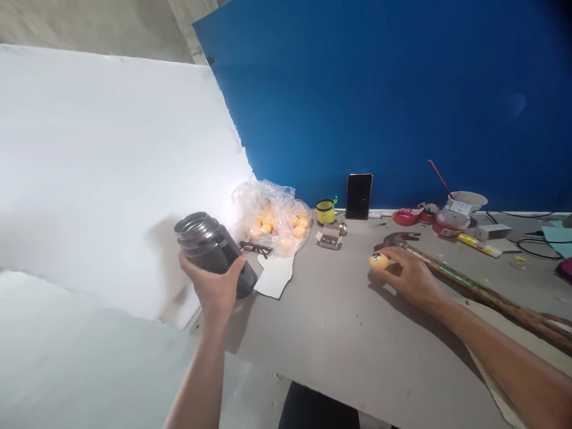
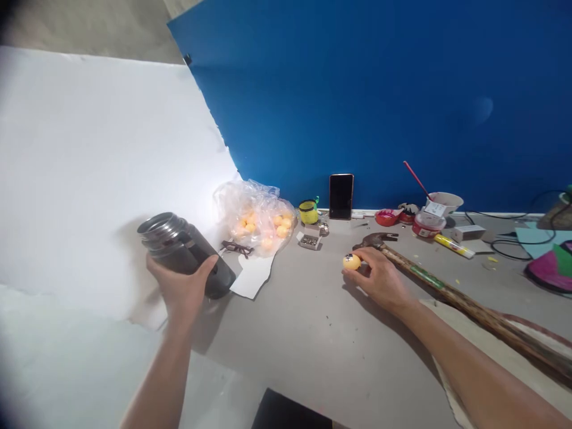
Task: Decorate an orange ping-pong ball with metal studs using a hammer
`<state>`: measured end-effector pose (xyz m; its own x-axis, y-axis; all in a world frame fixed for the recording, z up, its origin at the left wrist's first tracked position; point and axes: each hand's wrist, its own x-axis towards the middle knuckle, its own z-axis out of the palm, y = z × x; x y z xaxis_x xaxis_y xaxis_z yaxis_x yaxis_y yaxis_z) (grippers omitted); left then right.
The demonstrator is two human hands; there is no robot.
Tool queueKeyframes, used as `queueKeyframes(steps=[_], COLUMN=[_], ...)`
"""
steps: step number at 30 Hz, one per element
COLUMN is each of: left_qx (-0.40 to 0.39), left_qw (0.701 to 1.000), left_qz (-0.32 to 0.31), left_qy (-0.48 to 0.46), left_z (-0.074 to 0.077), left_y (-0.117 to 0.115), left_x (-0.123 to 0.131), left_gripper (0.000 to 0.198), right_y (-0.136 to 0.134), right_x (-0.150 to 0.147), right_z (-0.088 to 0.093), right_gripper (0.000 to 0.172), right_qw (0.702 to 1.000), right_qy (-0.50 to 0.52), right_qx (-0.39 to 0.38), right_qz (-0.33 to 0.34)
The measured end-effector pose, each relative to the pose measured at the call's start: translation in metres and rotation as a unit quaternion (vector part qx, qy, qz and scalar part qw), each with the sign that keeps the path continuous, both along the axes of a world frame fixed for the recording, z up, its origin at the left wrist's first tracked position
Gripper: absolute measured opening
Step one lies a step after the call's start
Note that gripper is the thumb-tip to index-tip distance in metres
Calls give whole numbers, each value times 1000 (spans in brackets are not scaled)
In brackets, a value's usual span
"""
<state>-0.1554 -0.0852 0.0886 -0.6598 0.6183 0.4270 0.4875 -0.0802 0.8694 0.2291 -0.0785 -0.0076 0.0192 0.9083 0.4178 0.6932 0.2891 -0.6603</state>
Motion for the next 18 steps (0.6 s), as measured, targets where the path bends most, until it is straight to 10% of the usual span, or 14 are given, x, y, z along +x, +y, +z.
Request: queueKeyframes(steps=[8, 18], left_qx=[58, 79], left_qw=[998, 995], left_qz=[24, 43], left_qy=[11, 47], left_z=[-9, 10], left_y=[16, -62], left_x=[-12, 1], left_gripper=[111, 88], right_y=[3, 7], right_x=[3, 7], right_z=[0, -1], right_gripper=[40, 46], right_qw=[1000, 998], right_qy=[4, -4], right_qx=[-23, -53], right_qz=[-16, -17])
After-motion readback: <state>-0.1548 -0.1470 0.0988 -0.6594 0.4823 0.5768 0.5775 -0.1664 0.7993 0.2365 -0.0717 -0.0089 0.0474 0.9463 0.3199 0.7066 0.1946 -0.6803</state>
